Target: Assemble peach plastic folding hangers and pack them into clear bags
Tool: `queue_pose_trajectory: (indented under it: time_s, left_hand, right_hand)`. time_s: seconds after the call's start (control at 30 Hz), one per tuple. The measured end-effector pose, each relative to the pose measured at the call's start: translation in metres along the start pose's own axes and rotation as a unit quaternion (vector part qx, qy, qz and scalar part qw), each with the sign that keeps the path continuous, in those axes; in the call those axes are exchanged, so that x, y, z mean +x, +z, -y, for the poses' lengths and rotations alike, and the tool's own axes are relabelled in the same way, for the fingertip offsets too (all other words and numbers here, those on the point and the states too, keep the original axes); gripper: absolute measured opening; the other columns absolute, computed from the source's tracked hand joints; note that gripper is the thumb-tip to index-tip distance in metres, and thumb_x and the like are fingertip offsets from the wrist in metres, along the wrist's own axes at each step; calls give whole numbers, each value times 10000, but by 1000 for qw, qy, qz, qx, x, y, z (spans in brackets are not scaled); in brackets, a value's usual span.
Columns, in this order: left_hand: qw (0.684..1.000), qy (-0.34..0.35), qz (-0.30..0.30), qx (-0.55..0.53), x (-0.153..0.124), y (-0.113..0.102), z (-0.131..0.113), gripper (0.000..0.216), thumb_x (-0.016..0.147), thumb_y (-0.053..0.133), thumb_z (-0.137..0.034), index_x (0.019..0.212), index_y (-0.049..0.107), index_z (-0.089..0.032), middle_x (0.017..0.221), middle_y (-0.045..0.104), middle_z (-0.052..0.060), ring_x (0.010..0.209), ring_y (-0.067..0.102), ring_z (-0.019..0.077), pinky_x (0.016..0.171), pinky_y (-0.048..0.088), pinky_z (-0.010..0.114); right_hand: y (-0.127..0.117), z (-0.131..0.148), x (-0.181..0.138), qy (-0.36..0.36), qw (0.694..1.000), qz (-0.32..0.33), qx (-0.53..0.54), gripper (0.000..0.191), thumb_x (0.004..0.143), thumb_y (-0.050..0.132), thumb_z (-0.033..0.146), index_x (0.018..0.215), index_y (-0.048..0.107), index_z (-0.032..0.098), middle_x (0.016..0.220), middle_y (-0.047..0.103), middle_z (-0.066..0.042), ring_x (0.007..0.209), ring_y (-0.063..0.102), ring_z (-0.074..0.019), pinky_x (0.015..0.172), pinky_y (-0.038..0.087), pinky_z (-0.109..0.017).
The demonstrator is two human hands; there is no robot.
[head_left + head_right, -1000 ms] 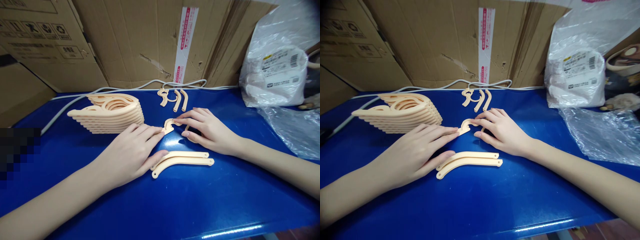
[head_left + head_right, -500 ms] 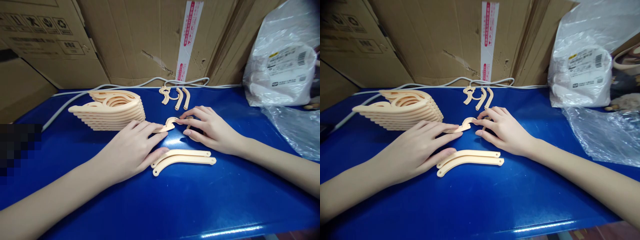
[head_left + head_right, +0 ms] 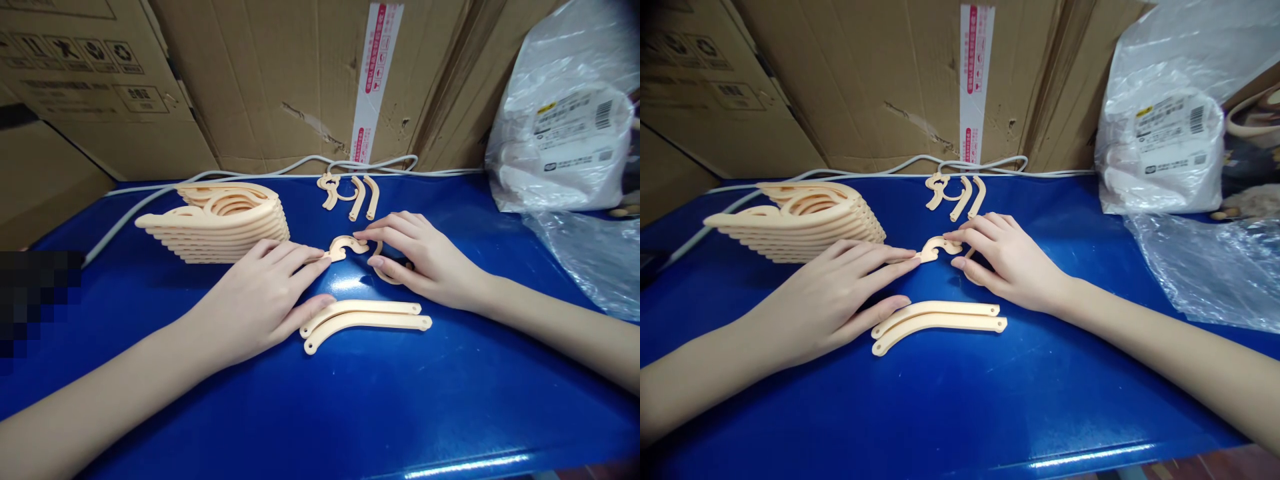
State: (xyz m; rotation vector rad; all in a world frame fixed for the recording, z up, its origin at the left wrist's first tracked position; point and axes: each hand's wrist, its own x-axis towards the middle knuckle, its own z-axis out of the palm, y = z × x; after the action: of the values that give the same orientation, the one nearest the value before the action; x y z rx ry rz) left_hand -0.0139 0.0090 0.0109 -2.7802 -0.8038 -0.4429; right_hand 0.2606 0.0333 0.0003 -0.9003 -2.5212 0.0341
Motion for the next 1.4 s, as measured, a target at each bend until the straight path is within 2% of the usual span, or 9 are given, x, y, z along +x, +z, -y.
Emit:
queue_pose_trajectory:
  time_s: [0.27,0.57,0.87,0.97,1.1,1.17,1.27,1.4]
  left_hand:
    - [999,-9,9,39,-1,4,-1,553,1089,310,-415,1302,648,-32,1263,696,180,1088,632,333,902,435,447]
    - [999,-19,17,40,-1,5,-1,586,1089,281,-447,1314,641,-42,1272,694,182,1105,631,326,910,443,447]
    - [999,-19,17,38,0,3,-2,557,1080,336,-430,1359,603,-29,1314,668,198,1142,622,346,914,462,465]
    - [1000,-14,5,24,0,1,-2,532,1078,354,-409,1346,607,-26,1305,669,201,1135,625,352,905,472,473]
    - [998,39,-44,-6,0,-6,-7,388,1066,422,-316,1250,654,-67,1221,702,157,1112,632,311,935,472,433]
    - [995,69,-65,-10,-1,-9,-12,305,1049,458,-252,1220,658,-97,1123,722,113,1015,651,261,895,483,390]
    - [992,98,-75,5,-3,-11,-20,262,1030,478,-211,1191,661,-116,992,724,70,824,646,208,721,485,348]
    - [992,118,-46,2,-2,-12,-24,234,1019,488,-231,1094,683,-126,989,731,68,819,655,211,635,471,349]
  right_hand:
    - [-1,0,1,-3,1000,20,-3,295,1043,496,334,1222,685,195,1227,695,-111,1121,604,-260,988,395,-448]
    - [0,-1,1,1,1000,21,-11,285,1044,495,334,1232,675,219,1230,685,-102,1135,596,-266,999,397,-458]
    - [0,0,0,14,999,-34,-21,242,1040,476,280,1174,662,203,1189,702,-116,1126,620,-286,979,420,-498]
    - [0,1,0,21,998,-42,-31,227,1036,479,255,1140,669,188,1152,712,-114,1088,627,-280,962,430,-494]
    - [-3,-2,0,15,997,-48,-53,216,1029,478,215,1124,671,203,1135,719,-100,1052,631,-271,931,449,-486]
    - [-7,-6,1,2,995,-43,-88,216,1026,485,221,1124,677,206,1148,718,-102,1053,627,-277,939,457,-494]
    - [-15,-12,1,-30,987,-31,-154,224,1029,491,264,1084,705,226,1138,722,-96,1045,626,-288,1004,443,-535]
    - [-25,-18,2,-63,978,5,-197,280,1039,461,280,1061,740,262,1108,716,-91,1047,619,-293,1017,440,-560]
